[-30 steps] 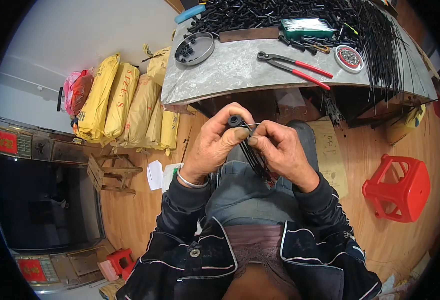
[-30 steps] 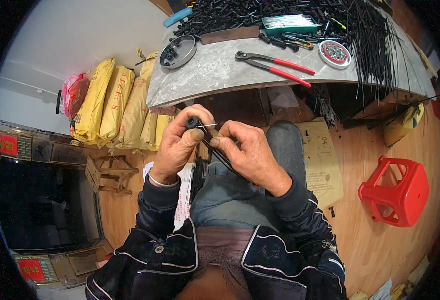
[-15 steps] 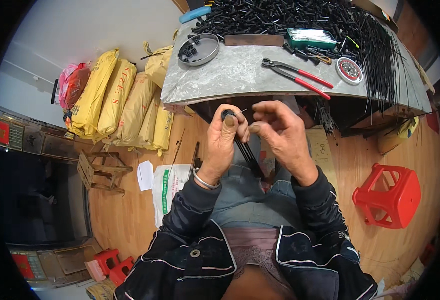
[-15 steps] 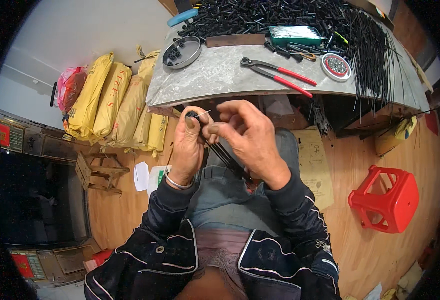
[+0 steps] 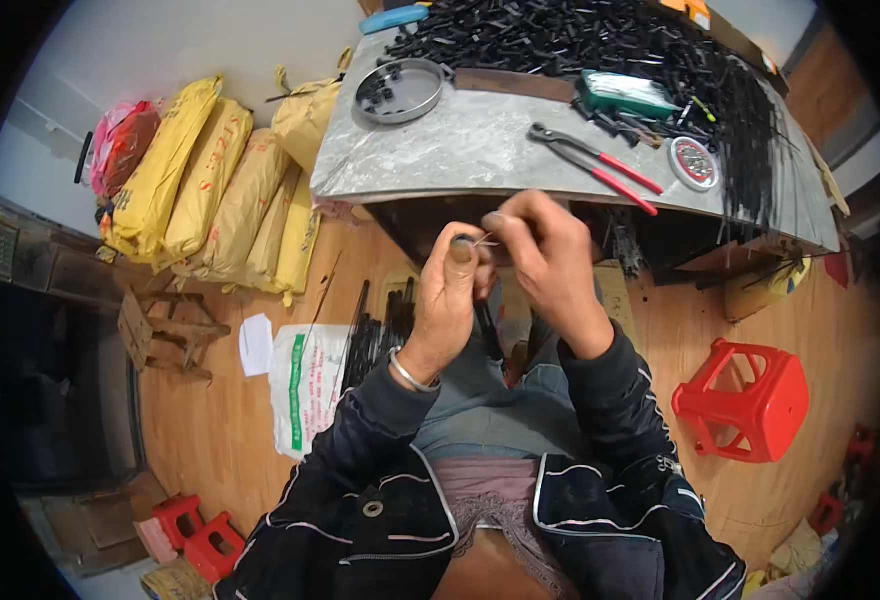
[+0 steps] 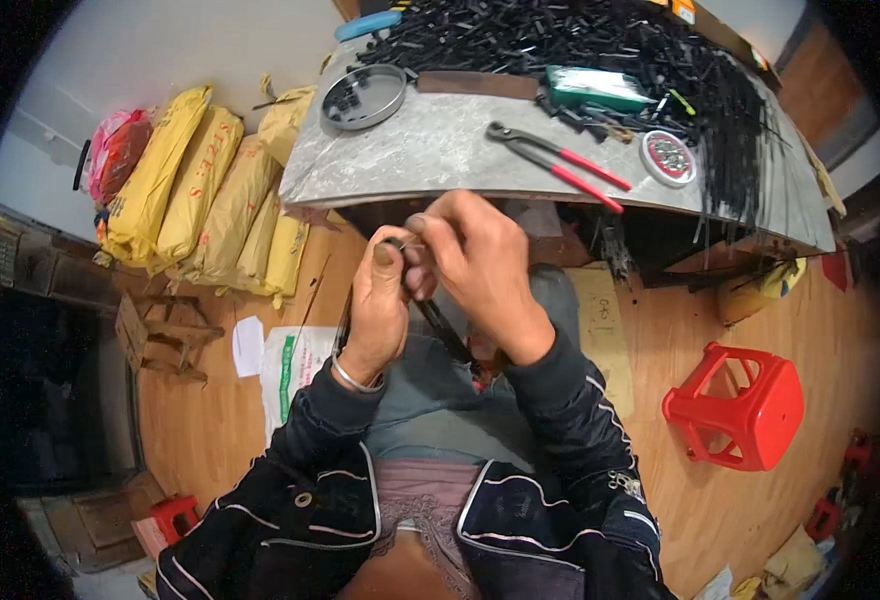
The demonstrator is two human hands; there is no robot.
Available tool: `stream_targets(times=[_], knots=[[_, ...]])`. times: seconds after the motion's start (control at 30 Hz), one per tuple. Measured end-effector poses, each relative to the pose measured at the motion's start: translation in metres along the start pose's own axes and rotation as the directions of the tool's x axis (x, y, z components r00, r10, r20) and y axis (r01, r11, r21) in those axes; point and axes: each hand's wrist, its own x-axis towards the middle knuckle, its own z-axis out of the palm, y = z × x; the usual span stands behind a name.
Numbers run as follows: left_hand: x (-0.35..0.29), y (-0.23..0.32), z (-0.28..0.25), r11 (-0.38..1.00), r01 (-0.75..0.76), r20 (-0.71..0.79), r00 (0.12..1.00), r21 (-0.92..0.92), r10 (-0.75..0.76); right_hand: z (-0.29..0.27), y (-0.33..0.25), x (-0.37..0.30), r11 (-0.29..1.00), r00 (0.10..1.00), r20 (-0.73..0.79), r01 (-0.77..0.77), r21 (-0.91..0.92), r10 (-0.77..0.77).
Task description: Assembling black plastic components by inserting long rods into a central connector hub at a workbench.
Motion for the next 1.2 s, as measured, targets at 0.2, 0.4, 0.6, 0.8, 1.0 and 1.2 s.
stream_targets(times=[0.2, 0.4, 0.6, 0.8, 1.0, 1.2], knots=[[-0.002, -0.006, -0.003, 1.0, -0.013, -0.007, 1.0, 0.016, 0.013, -0.006, 0.021, -0.006, 0.74, 0.86, 0.438, -0.471, 0.48, 0.263], [0.006, 0.007, 0.005, 0.999, 0.033, 0.019, 0.999, -0.034, -0.033, -0.077, 0.081, 0.046, 0.703, 0.961, -0.004, 0.201, -0.682, -0.278], [0.007, 0.003, 0.012, 0.998, 0.07, -0.07, 0.995, -0.006, -0.07, -0.093, 0.131, 0.063, 0.538, 0.94, 0.196, 0.321, -0.779, -0.278], [0.01, 0.0, 0.01, 0.995, 0.095, -0.158, 0.983, -0.018, -0.096, -0.099, 0.105, 0.059, 0.951, 1.0, 0.013, -0.006, -0.31, 0.011], [0.014, 0.002, 0.013, 0.993, 0.12, -0.153, 0.981, -0.006, -0.12, -0.09, 0.062, -0.011, 0.946, 0.973, 0.182, 0.186, -0.265, -0.14], [0.01, 0.002, 0.02, 0.992, 0.124, -0.2, 0.972, 0.001, -0.121, -0.093, 0.027, -0.009, 0.683, 0.884, 0.27, 0.467, -0.561, -0.383]])
